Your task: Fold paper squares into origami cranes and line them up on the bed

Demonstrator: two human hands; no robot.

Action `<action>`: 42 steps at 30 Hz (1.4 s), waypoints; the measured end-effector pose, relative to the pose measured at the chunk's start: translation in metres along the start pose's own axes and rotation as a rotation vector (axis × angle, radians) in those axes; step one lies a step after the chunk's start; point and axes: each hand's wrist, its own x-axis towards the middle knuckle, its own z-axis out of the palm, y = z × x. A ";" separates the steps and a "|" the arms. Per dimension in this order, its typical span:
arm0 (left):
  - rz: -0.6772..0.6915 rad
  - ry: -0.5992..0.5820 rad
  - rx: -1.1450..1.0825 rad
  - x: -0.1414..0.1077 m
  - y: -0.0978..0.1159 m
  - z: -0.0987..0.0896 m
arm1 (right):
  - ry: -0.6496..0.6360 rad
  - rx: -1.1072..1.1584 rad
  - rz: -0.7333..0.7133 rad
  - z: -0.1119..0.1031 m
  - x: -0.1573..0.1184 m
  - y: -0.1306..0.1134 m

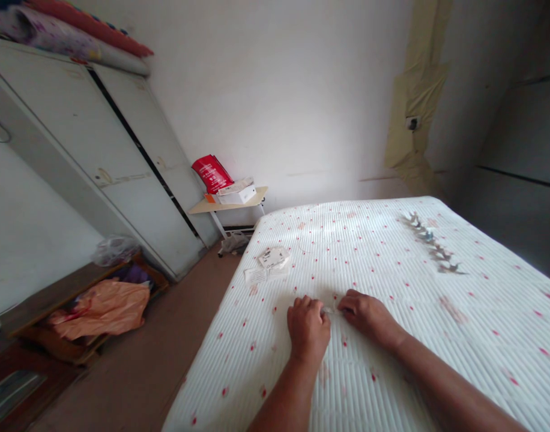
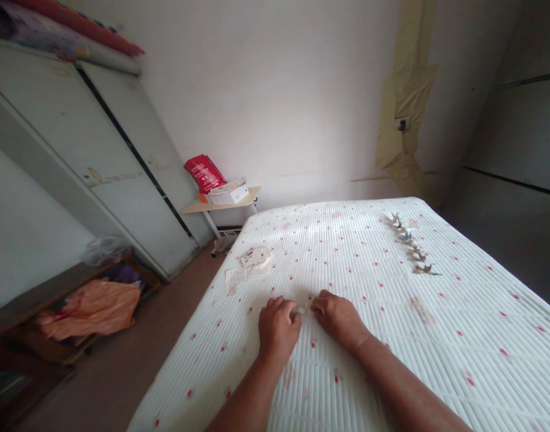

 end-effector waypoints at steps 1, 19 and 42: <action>0.001 -0.004 -0.005 0.000 0.000 0.000 | 0.009 0.016 -0.001 0.000 0.000 0.001; 0.031 -0.025 -0.021 -0.001 0.000 -0.003 | 0.020 -0.046 -0.022 0.001 -0.001 0.003; 0.061 -0.047 0.060 -0.001 0.004 -0.004 | 0.092 -0.440 -0.219 0.015 -0.004 -0.004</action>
